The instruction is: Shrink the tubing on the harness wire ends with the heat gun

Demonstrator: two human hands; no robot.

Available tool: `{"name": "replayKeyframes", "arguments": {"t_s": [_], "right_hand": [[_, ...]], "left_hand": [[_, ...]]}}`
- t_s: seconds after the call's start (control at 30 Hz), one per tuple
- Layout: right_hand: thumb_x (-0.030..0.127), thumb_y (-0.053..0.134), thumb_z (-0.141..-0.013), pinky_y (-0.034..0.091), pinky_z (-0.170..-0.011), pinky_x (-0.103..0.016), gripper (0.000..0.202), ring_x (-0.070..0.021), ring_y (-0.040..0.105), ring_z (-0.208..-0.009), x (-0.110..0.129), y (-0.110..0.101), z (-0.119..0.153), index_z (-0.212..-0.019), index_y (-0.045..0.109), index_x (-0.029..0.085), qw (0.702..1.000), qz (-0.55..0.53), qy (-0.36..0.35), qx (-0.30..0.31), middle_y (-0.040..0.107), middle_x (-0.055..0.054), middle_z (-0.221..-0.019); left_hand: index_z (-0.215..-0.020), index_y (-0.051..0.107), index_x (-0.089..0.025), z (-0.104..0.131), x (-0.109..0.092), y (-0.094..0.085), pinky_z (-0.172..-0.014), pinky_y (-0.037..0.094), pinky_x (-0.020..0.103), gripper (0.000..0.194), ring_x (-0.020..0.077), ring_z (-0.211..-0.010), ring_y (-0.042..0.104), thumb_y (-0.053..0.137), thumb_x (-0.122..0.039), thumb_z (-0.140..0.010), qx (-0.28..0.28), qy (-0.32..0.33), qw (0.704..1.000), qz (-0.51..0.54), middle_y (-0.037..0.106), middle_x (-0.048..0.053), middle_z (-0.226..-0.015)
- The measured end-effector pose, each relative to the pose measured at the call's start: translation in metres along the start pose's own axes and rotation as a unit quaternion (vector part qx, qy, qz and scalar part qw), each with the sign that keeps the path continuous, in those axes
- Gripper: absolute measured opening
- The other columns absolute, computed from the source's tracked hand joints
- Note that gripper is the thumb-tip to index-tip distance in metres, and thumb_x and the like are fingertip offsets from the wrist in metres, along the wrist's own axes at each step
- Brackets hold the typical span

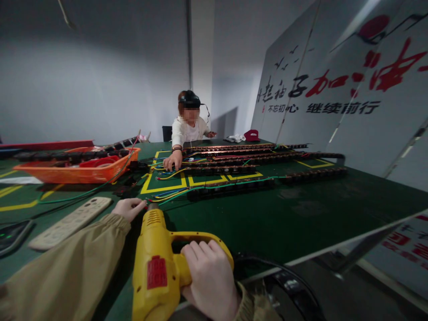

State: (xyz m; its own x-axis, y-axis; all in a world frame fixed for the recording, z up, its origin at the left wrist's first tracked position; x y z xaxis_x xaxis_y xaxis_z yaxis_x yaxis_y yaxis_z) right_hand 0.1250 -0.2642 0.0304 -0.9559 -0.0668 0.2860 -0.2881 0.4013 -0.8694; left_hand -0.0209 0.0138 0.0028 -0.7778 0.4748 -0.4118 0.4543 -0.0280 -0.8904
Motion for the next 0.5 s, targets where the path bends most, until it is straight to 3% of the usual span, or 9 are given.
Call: {"name": "replayKeyframes", "arguments": {"t_s": [0.23,0.5], "right_hand": [[0.016,0.051,-0.063,0.030,-0.073,-0.031,0.027,-0.0160,0.049,-0.076,0.000,-0.004,0.000,-0.088,0.060,0.021,1.000,0.003,0.001,-0.012,0.061,0.001,-0.084],[0.018,0.050,-0.070,0.030,-0.074,-0.031,0.023,-0.0166,0.051,-0.076,-0.022,-0.012,0.004,-0.090,0.060,0.020,0.997,0.014,0.001,-0.075,0.061,-0.001,-0.083]], "left_hand": [[-0.075,0.068,-0.019,0.003,-0.004,-0.001,-0.058,0.032,0.023,0.047,0.0149,-0.069,0.053,0.036,-0.053,-0.079,0.007,0.001,1.000,-0.004,0.059,0.001,-0.070],[-0.076,0.068,-0.021,-0.001,-0.001,-0.002,-0.056,0.031,0.021,0.044,0.0132,-0.068,0.052,0.038,-0.053,-0.079,0.022,-0.008,0.999,-0.022,0.059,0.000,-0.070]]}}
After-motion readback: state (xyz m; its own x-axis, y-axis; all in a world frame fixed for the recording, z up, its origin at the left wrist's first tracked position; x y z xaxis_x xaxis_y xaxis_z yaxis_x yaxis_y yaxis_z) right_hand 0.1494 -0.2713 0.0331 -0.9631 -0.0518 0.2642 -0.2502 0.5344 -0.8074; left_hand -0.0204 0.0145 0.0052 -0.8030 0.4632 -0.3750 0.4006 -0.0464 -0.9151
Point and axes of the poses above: each hand's wrist, its own z-axis away from the middle knuckle, its own y-axis out of the palm, x = y × z, the point moved 6 cm from there along -z, towards the middle knuckle
